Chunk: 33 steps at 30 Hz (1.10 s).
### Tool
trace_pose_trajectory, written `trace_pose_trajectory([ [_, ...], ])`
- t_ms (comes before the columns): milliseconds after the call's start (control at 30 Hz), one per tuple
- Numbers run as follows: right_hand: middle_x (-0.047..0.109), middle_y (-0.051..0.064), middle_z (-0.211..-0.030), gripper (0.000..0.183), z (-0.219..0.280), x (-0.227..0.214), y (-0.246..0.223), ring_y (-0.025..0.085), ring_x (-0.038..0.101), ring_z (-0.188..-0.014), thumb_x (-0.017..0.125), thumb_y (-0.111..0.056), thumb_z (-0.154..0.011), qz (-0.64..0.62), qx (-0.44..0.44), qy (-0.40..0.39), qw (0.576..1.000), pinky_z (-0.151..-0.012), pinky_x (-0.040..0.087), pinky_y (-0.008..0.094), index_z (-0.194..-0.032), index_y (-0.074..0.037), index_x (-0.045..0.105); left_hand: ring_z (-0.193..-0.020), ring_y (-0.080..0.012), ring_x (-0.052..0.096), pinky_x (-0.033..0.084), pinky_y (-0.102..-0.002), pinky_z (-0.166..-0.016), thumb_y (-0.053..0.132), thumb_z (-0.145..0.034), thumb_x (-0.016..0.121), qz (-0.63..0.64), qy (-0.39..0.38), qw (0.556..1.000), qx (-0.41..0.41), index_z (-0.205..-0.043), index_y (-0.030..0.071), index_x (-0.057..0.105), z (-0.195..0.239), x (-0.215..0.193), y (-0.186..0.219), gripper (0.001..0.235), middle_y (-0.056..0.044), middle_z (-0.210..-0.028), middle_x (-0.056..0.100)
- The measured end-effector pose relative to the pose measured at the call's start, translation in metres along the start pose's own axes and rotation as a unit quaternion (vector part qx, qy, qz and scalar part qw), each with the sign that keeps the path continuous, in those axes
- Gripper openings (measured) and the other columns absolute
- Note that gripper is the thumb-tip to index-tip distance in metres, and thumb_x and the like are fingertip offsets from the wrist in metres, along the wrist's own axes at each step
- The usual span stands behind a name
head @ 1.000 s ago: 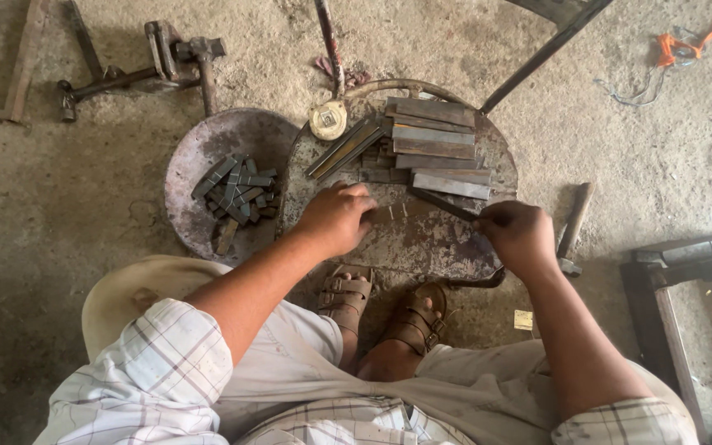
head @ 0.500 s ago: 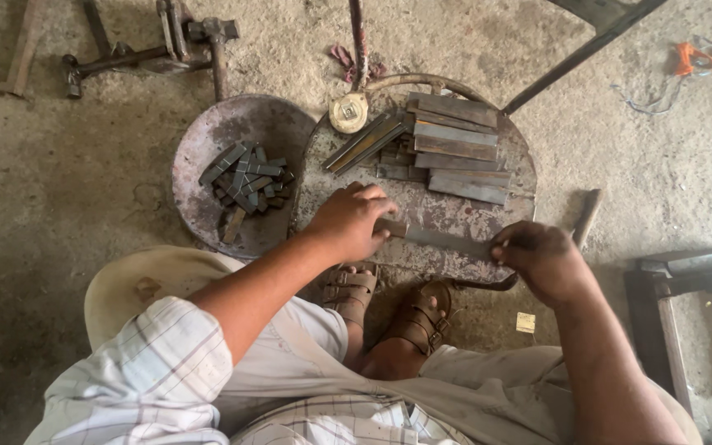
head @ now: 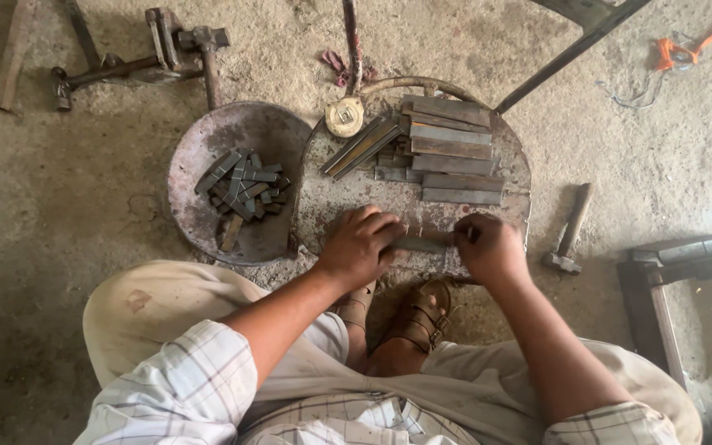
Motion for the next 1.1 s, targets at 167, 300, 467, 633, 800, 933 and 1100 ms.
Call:
trace_pose_trajectory([
  [167, 0.080, 0.009, -0.095, 0.018, 0.003, -0.010, 0.005, 0.023, 0.076, -0.081, 0.079, -0.021, -0.085, -0.015, 0.037, -0.019, 0.999, -0.077, 0.059, 0.038, -0.101, -0.013, 0.080, -0.124, -0.0252, 0.056, 0.042, -0.045, -0.106, 0.034, -0.090, 0.078, -0.001, 0.003, 1.000, -0.008, -0.107, 0.015, 0.076, -0.004, 0.011, -0.009, 0.026, -0.001, -0.123, 0.067],
  [300, 0.080, 0.008, -0.094, 0.017, 0.009, -0.001, -0.003, 0.020, 0.077, -0.081, 0.079, -0.022, -0.087, -0.051, 0.110, -0.049, 0.991, -0.077, 0.060, 0.036, -0.100, -0.011, 0.078, -0.122, -0.0226, 0.056, 0.042, -0.045, -0.104, 0.036, -0.090, 0.079, -0.019, -0.016, 0.999, 0.033, -0.100, 0.014, 0.077, -0.003, 0.013, -0.008, 0.024, 0.000, -0.122, 0.068],
  [467, 0.081, 0.006, -0.094, 0.015, 0.005, 0.002, -0.014, 0.016, 0.077, -0.082, 0.078, -0.018, -0.088, -0.099, 0.106, -0.033, 0.989, -0.078, 0.061, 0.033, -0.100, -0.010, 0.078, -0.125, -0.0237, 0.055, 0.041, -0.045, -0.103, 0.038, -0.090, 0.078, -0.041, -0.015, 0.998, 0.053, -0.093, 0.017, 0.079, 0.000, 0.009, -0.003, 0.021, 0.001, -0.127, 0.067],
  [633, 0.081, 0.005, -0.093, 0.011, 0.000, 0.005, -0.009, 0.013, 0.077, -0.083, 0.073, -0.009, -0.090, -0.160, 0.096, -0.047, 0.981, -0.079, 0.061, 0.030, -0.100, -0.008, 0.077, -0.128, -0.0233, 0.053, 0.040, -0.046, -0.108, 0.040, -0.089, 0.078, -0.032, -0.028, 0.998, 0.043, -0.101, 0.023, 0.081, 0.003, 0.013, -0.011, 0.021, 0.005, -0.129, 0.067],
  [800, 0.081, 0.009, -0.091, 0.011, -0.003, 0.003, 0.007, 0.014, 0.078, -0.081, 0.070, -0.003, -0.090, -0.180, 0.088, -0.051, 0.978, -0.077, 0.061, 0.030, -0.100, -0.004, 0.076, -0.133, -0.0275, 0.049, 0.038, -0.048, -0.110, 0.039, -0.088, 0.077, -0.044, -0.021, 0.998, 0.042, -0.103, 0.024, 0.082, 0.003, 0.009, -0.010, 0.022, 0.005, -0.131, 0.067],
  [933, 0.081, 0.010, -0.091, 0.013, -0.007, -0.002, 0.016, 0.014, 0.078, -0.081, 0.065, -0.001, -0.092, -0.215, 0.096, -0.064, 0.970, -0.076, 0.062, 0.029, -0.101, -0.003, 0.074, -0.131, -0.0320, 0.048, 0.038, -0.049, -0.108, 0.040, -0.087, 0.079, -0.049, -0.033, 0.998, 0.038, -0.096, 0.023, 0.082, -0.005, 0.011, -0.006, 0.020, 0.002, -0.130, 0.067],
  [1100, 0.080, 0.009, -0.092, 0.014, -0.005, -0.011, 0.014, 0.015, 0.076, -0.085, 0.067, -0.003, -0.091, -0.133, 0.073, -0.046, 0.987, -0.081, 0.060, 0.033, -0.101, -0.003, 0.076, -0.130, -0.0253, 0.053, 0.039, -0.044, -0.113, 0.044, -0.093, 0.072, -0.044, -0.035, 0.998, 0.015, -0.102, 0.024, 0.081, -0.004, 0.014, -0.019, 0.025, 0.005, -0.131, 0.069],
])
Point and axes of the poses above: each hand's wrist, its own z-axis away from the middle knuckle, its own x-axis out of the palm, y = z × x, the point moved 7 cm from there along -z, towards the middle knuckle
